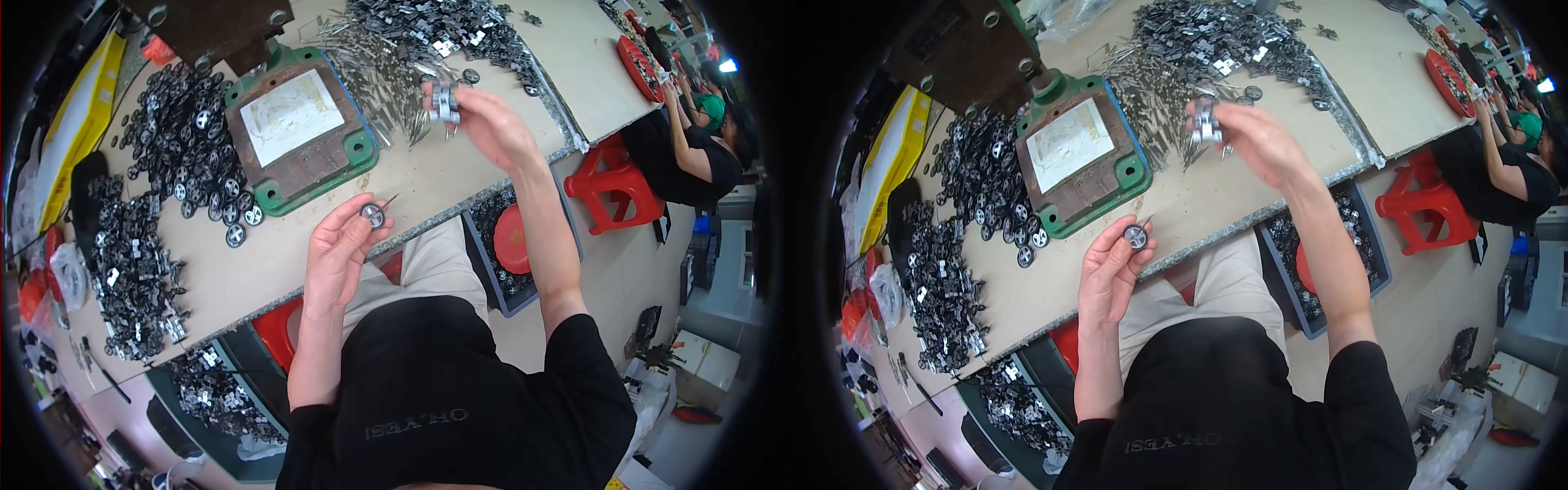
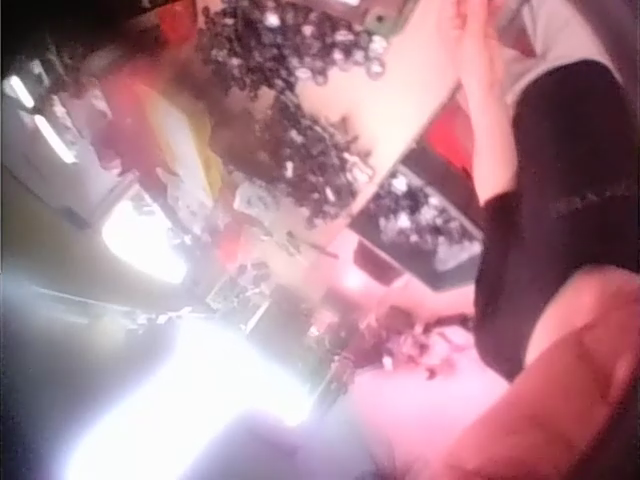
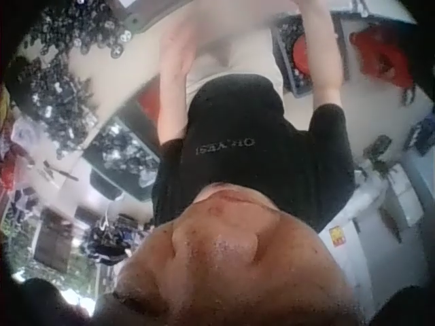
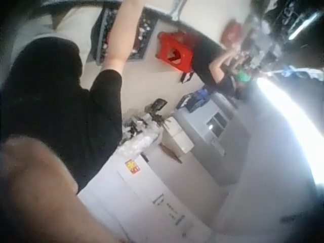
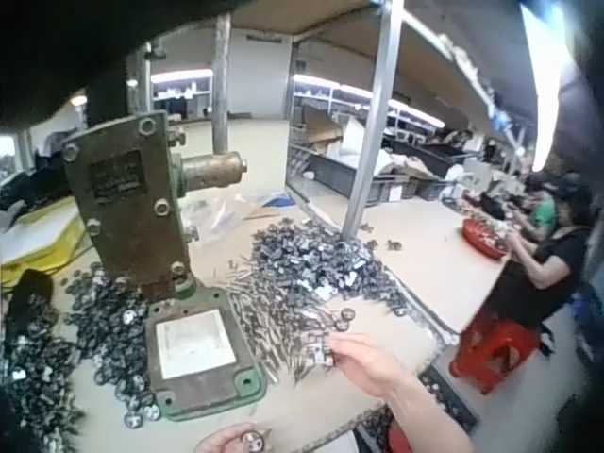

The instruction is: The person assembles small electrical components by hand and using a manual press, combining small metal rings, plastic brackets, and metal plates into finished components.

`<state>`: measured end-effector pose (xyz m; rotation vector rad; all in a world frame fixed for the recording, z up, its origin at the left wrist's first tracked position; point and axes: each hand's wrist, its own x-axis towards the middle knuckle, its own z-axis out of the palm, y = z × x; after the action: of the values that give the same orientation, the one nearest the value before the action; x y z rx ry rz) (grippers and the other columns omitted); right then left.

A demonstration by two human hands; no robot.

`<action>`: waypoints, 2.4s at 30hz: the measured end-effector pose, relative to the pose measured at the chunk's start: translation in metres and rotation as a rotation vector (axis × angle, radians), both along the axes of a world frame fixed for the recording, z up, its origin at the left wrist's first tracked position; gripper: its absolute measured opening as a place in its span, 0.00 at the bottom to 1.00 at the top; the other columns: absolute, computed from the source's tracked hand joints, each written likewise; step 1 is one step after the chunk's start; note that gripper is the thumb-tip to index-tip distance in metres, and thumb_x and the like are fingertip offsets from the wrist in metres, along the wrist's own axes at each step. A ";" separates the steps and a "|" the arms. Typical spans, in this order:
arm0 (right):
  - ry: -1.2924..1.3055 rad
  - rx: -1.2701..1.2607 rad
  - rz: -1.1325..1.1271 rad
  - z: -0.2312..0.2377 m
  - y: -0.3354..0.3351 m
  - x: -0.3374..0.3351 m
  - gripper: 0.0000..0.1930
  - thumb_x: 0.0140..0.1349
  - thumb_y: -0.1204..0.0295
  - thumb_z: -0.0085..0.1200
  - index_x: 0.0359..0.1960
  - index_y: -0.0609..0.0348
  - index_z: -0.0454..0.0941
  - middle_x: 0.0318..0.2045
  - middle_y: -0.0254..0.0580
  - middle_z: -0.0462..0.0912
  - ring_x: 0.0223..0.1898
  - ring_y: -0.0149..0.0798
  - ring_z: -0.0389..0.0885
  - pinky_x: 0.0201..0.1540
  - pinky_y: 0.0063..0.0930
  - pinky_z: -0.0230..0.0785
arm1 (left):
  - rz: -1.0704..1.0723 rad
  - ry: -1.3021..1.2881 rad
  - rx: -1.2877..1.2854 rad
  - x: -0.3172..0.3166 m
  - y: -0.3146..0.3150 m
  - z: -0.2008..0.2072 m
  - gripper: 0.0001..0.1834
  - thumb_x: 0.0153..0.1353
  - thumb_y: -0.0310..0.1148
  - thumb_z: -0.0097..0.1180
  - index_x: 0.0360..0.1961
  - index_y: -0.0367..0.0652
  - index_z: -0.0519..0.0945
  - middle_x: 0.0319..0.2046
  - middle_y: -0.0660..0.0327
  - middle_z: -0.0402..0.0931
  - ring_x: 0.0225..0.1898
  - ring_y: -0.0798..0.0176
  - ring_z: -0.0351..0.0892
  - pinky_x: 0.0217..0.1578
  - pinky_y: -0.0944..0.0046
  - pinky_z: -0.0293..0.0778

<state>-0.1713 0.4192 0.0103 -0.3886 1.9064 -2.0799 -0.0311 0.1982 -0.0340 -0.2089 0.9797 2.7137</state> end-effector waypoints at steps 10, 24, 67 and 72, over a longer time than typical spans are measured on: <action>-0.477 -0.348 0.202 -0.006 -0.027 0.072 0.21 0.68 0.60 0.36 0.52 0.65 0.68 0.33 0.40 0.77 0.26 0.26 0.69 0.25 0.18 0.62 | 0.084 -0.001 -0.250 0.002 0.005 0.004 0.16 0.58 0.23 0.52 0.48 0.33 0.72 0.41 0.54 0.76 0.38 0.63 0.78 0.42 0.67 0.74; -0.019 0.040 0.100 -0.007 -0.032 0.079 0.17 0.60 0.77 0.50 0.51 0.64 0.70 0.39 0.36 0.78 0.40 0.24 0.75 0.42 0.18 0.67 | 0.128 -0.001 -0.301 0.005 0.006 0.004 0.17 0.56 0.22 0.55 0.48 0.32 0.73 0.39 0.54 0.77 0.37 0.65 0.78 0.41 0.68 0.75; 0.443 0.352 0.015 -0.017 -0.035 0.087 0.19 0.51 0.80 0.55 0.47 0.61 0.74 0.29 0.40 0.76 0.29 0.30 0.73 0.32 0.21 0.66 | 0.289 0.093 -0.547 0.011 0.018 0.001 0.17 0.55 0.22 0.55 0.47 0.30 0.74 0.36 0.54 0.78 0.35 0.65 0.79 0.39 0.70 0.75; 0.474 0.333 0.042 -0.016 -0.034 0.084 0.19 0.51 0.79 0.56 0.48 0.61 0.74 0.30 0.40 0.77 0.27 0.30 0.73 0.32 0.21 0.66 | 0.175 -0.049 -0.358 0.008 0.014 0.006 0.16 0.54 0.20 0.56 0.45 0.31 0.75 0.37 0.53 0.78 0.35 0.66 0.79 0.39 0.71 0.75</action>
<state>-0.0870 0.3853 -0.0054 -0.8917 2.4295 -1.7007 -0.0235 0.2117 -0.0280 -0.4429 1.4909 2.6455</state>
